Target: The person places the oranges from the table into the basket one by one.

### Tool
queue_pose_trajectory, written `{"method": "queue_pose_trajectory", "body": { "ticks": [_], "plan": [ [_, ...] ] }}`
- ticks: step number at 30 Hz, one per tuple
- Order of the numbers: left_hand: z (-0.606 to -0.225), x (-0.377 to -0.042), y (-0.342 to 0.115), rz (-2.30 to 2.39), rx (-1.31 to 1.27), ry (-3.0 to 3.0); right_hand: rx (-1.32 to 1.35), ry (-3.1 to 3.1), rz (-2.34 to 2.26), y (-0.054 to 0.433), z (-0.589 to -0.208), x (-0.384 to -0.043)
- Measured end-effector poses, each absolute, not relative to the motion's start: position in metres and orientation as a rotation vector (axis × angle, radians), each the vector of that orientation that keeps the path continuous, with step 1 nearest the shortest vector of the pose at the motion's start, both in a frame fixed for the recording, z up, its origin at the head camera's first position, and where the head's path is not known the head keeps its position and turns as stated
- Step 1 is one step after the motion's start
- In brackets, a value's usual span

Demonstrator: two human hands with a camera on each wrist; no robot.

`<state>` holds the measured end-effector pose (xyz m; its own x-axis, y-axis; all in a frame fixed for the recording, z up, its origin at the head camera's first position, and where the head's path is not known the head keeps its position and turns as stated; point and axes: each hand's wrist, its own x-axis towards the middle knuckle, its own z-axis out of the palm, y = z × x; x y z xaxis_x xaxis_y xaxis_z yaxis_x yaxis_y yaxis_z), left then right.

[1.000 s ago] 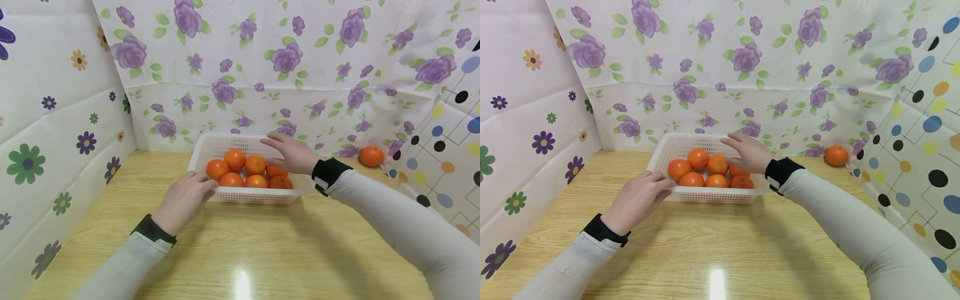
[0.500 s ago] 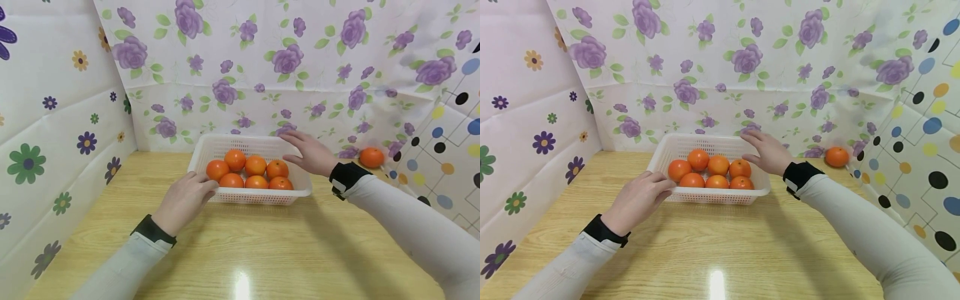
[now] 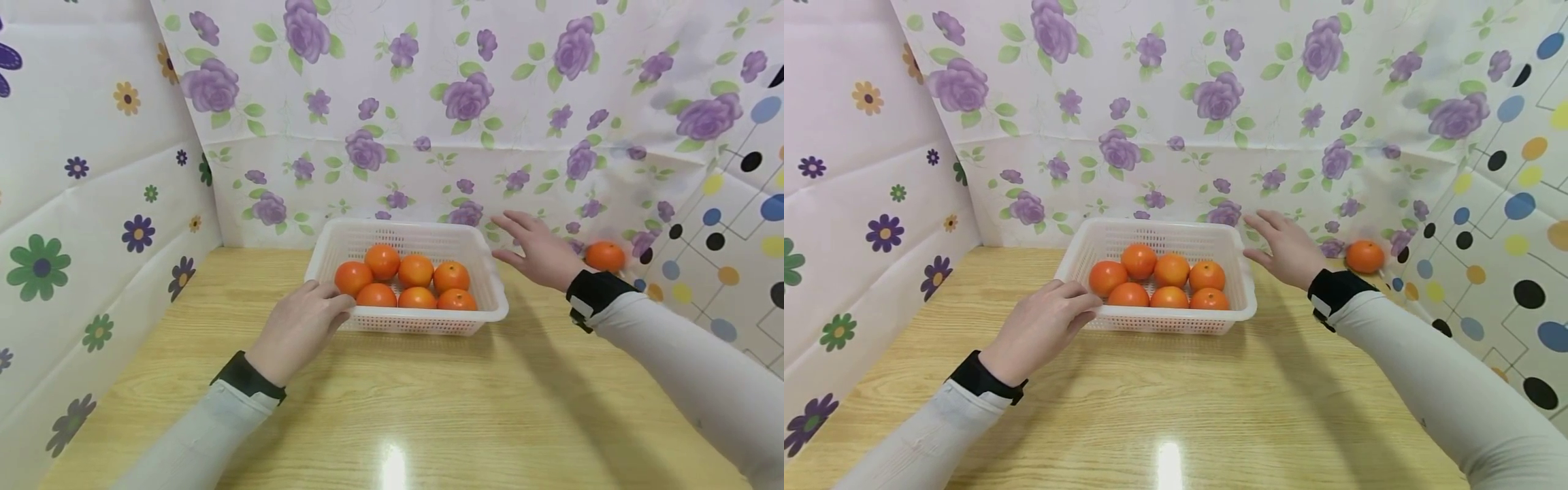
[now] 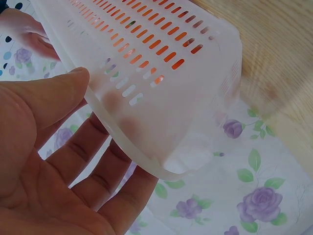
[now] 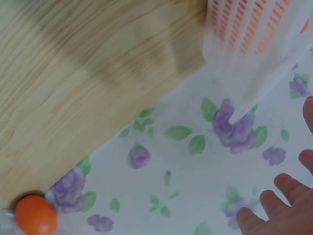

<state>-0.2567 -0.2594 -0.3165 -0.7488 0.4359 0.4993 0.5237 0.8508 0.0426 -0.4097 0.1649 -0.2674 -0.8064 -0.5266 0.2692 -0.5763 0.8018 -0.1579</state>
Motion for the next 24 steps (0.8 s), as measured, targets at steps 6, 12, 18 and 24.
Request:
{"method": "queue_pose_trajectory", "body": {
  "ticks": [6,12,18,24],
  "plan": [
    [-0.316,-0.257,-0.258,-0.251,-0.704,-2.548,0.759,-2.816,0.353,0.183,-0.266,-0.411],
    [-0.316,-0.256,-0.258,-0.251,-0.705,-2.552,0.703,-2.816,0.349,0.205,-0.269,-0.418],
    [-0.316,-0.256,-0.258,-0.246,-0.707,-2.549,0.680,-2.797,0.313,0.233,-0.275,-0.430],
    [-0.316,-0.256,-0.258,-0.242,-0.710,-2.549,0.652,-2.814,0.241,0.255,-0.271,-0.433]
  ]
}}
